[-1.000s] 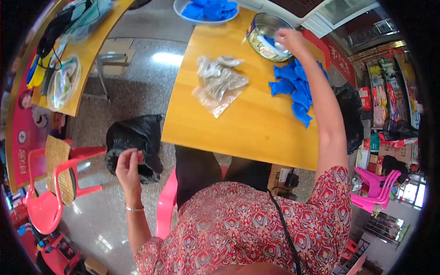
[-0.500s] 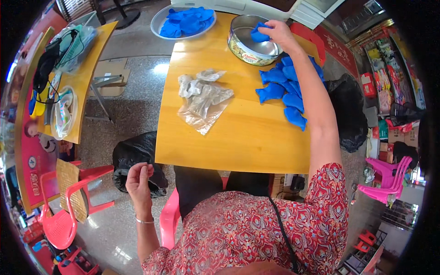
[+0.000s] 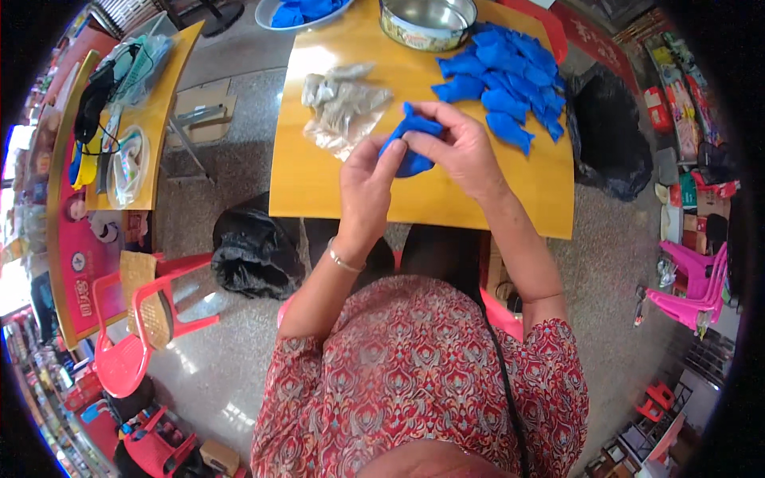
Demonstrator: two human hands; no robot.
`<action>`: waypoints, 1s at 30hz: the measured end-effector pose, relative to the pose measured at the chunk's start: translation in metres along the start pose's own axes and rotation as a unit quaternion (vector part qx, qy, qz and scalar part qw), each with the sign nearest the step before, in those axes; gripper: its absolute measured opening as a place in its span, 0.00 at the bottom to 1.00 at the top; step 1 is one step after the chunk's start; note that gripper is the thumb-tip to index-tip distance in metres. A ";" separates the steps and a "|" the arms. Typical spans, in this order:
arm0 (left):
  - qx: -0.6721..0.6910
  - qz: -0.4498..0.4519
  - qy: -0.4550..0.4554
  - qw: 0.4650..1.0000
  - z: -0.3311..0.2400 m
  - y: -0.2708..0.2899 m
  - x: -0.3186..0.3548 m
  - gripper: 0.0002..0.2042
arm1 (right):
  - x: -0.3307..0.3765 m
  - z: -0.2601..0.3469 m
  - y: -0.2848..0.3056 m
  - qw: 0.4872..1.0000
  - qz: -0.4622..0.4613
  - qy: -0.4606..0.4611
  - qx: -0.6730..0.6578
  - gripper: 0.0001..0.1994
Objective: The person sits at a yellow table and repeatedly stuffs small white packets into blue fabric pouches. They open the pouch, insert the packet, and then tie the top closed. The person handles the pouches one at a time, placing the finished items on the table.
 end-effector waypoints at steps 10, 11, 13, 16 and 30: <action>0.113 0.015 0.111 0.987 -0.008 -0.011 0.040 0.12 | 0.050 0.005 0.003 0.997 -0.049 0.013 -0.058 0.14; 0.123 0.017 0.123 0.985 -0.007 -0.010 0.043 0.12 | 0.049 0.003 0.003 0.996 -0.059 0.010 -0.069 0.12; 0.129 0.028 0.146 0.980 -0.005 -0.009 0.048 0.12 | 0.050 -0.001 0.002 0.993 -0.080 -0.005 -0.090 0.09; 0.060 -0.001 0.087 0.994 -0.007 -0.008 0.049 0.11 | 0.053 -0.005 0.000 0.991 -0.099 -0.024 -0.087 0.07; 0.118 0.044 0.242 0.962 0.004 0.009 0.043 0.11 | 0.064 0.043 -0.021 0.837 -0.005 0.332 0.436 0.10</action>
Point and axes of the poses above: each hand's wrist, its own x-axis away from the middle knuckle, its own y-axis out of the back of the hand, z = x × y, the point moved 5 cm from there along -x, towards the middle knuckle, and after that the axes turned 2 degrees about -y, right-handed, at the moved point
